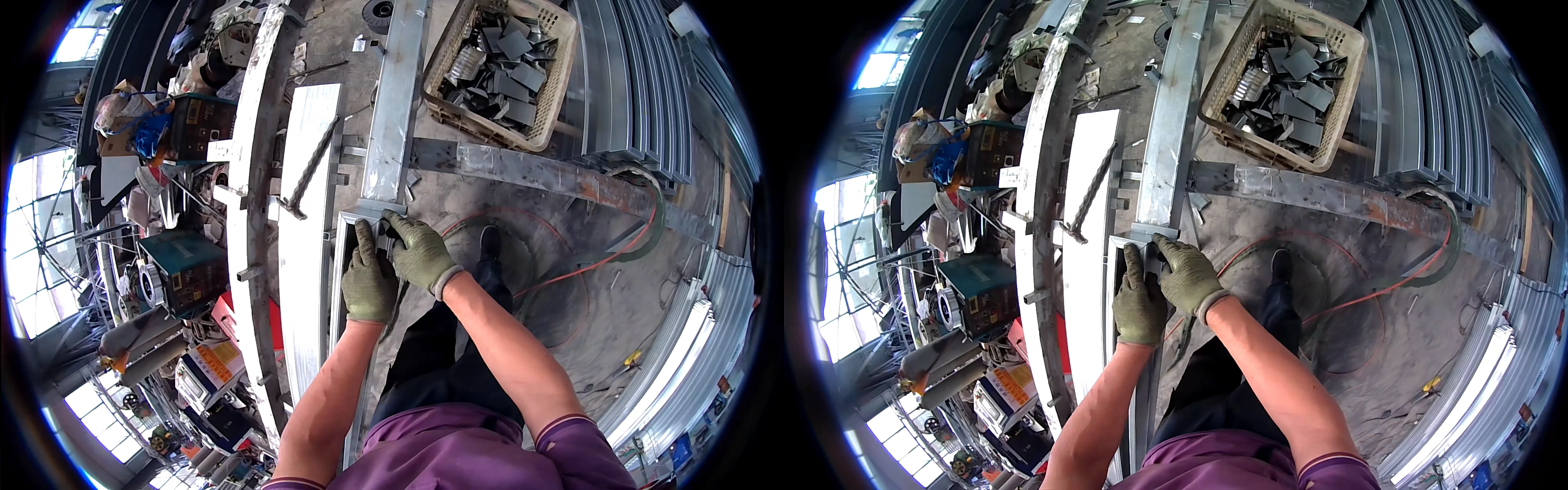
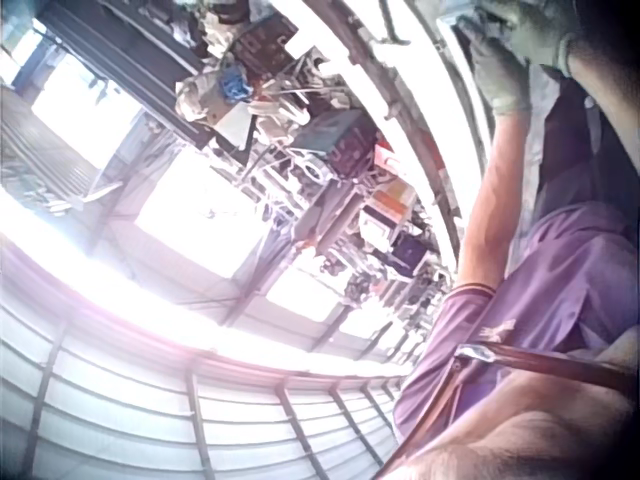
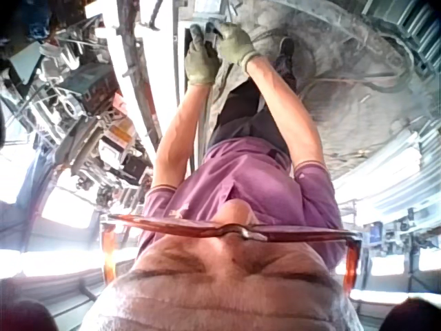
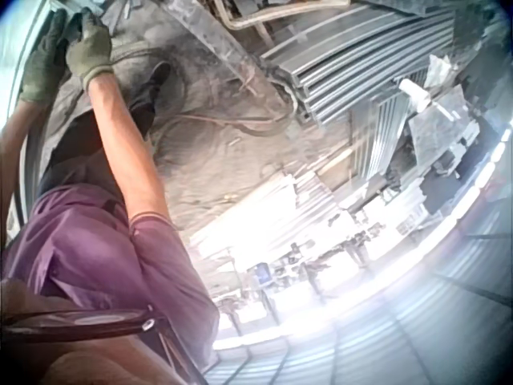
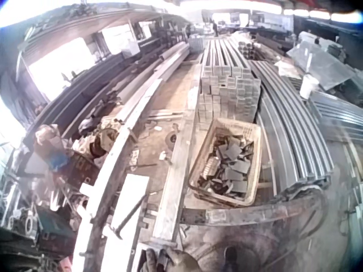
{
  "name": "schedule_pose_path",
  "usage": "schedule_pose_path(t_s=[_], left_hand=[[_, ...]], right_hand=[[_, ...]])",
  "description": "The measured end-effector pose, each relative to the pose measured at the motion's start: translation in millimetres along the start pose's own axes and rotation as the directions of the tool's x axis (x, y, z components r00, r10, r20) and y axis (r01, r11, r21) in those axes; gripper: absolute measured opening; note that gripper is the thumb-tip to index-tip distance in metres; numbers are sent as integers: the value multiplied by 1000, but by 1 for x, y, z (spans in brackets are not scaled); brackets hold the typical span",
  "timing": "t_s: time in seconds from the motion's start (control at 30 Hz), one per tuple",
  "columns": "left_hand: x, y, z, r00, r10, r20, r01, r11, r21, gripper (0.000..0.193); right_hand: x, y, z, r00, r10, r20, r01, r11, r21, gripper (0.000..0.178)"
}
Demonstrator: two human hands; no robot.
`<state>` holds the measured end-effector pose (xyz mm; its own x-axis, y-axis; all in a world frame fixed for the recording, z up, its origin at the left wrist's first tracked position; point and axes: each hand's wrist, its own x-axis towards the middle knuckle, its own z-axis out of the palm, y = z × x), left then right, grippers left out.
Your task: The person welds metal frame components in a workshop. They position metal bars, use a welding torch to join them, and move between stacks of materials to retrieve parts.
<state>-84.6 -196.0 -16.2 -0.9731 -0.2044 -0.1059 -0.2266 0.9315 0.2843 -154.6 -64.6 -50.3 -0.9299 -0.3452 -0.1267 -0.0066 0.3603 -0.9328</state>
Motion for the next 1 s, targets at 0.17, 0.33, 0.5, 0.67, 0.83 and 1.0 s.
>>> schedule_pose_path(t_s=[0.17,0.33,0.5,0.67,0.83,1.0], left_hand=[[-6,-1,-3,995,-77,56,90,958,-271,65],[-3,-10,8,998,-46,-40,42,996,-84,77],[2,0,9,995,24,-98,-31,997,-74,80],[0,8,-4,994,38,-107,-46,996,-73,97],[-8,-6,1,999,30,-45,-34,997,-74,76],[-8,-5,-2,1000,-16,-11,16,1000,-4,65]], right_hand=[[-1,2,-4,994,44,99,-47,999,22,57],[-23,12,-74,981,124,150,-113,990,-78,56],[-30,76,-238,955,287,-73,-296,920,-259,33],[-33,161,-417,732,472,-491,-681,477,-556,38],[-36,210,-500,489,558,-671,-842,101,-530,60],[-14,270,-524,319,630,-708,-869,-103,-484,64]])
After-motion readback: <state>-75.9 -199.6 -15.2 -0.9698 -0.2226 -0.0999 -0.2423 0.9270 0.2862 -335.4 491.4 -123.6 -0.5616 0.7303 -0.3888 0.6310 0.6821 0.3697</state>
